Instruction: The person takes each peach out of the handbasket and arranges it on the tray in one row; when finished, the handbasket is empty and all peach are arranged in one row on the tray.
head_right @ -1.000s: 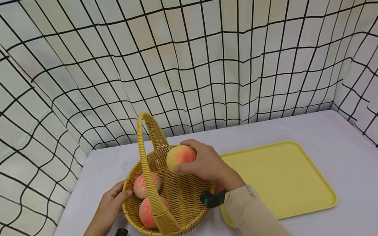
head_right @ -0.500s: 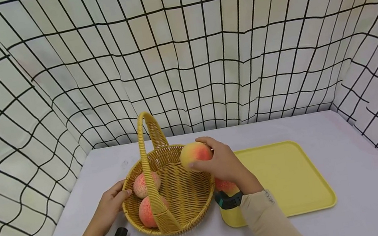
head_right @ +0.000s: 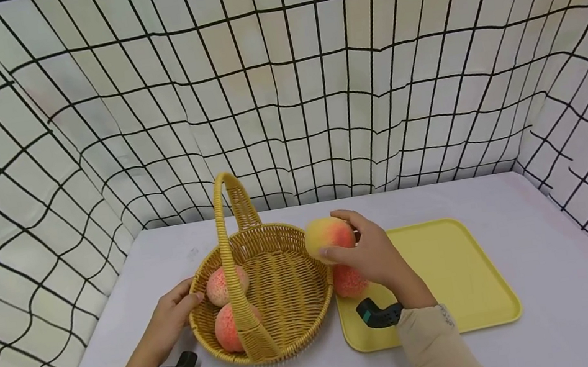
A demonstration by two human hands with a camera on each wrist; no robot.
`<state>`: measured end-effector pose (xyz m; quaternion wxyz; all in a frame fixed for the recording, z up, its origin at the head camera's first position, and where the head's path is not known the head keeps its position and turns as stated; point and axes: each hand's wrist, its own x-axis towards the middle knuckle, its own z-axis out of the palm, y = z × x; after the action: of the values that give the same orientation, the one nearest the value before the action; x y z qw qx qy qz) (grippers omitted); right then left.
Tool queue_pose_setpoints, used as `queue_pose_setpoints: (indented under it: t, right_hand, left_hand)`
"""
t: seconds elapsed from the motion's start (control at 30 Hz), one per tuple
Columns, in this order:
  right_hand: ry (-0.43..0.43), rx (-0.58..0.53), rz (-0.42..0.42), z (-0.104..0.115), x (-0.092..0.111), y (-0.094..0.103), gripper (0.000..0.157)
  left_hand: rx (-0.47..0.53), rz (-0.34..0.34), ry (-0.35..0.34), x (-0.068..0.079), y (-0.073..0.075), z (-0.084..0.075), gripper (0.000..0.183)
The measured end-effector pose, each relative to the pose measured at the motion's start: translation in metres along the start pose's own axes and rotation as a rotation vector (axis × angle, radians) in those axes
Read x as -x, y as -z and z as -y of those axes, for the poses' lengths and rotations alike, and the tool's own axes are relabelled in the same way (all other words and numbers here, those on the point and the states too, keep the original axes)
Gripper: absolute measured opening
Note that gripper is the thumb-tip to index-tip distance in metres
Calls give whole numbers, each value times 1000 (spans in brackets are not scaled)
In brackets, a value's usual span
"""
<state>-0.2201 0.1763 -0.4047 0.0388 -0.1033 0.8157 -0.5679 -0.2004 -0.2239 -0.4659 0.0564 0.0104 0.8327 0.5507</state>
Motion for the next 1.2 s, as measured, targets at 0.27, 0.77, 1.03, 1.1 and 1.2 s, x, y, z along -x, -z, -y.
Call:
queue_pose_setpoints:
  t: [0.27, 0.77, 1.03, 1.1, 1.2]
  right_hand:
    - [-22, 14, -63, -12, 12, 18, 71]
    - [-50, 26, -136, -33, 27, 40, 68]
    - [-92, 71, -159, -42, 37, 47, 72]
    - [-100, 81, -166, -44, 38, 48, 73]
    - [-112, 89, -175, -46, 39, 48, 73]
  left_hand:
    - [-10, 0, 0, -1, 0, 0, 49]
    - [-16, 2, 5, -1, 0, 0, 50]
    - [-17, 3, 9, -2, 0, 2, 51]
    - [-21, 2, 12, -2, 0, 2, 51]
    - [-23, 2, 14, -2, 0, 2, 51]
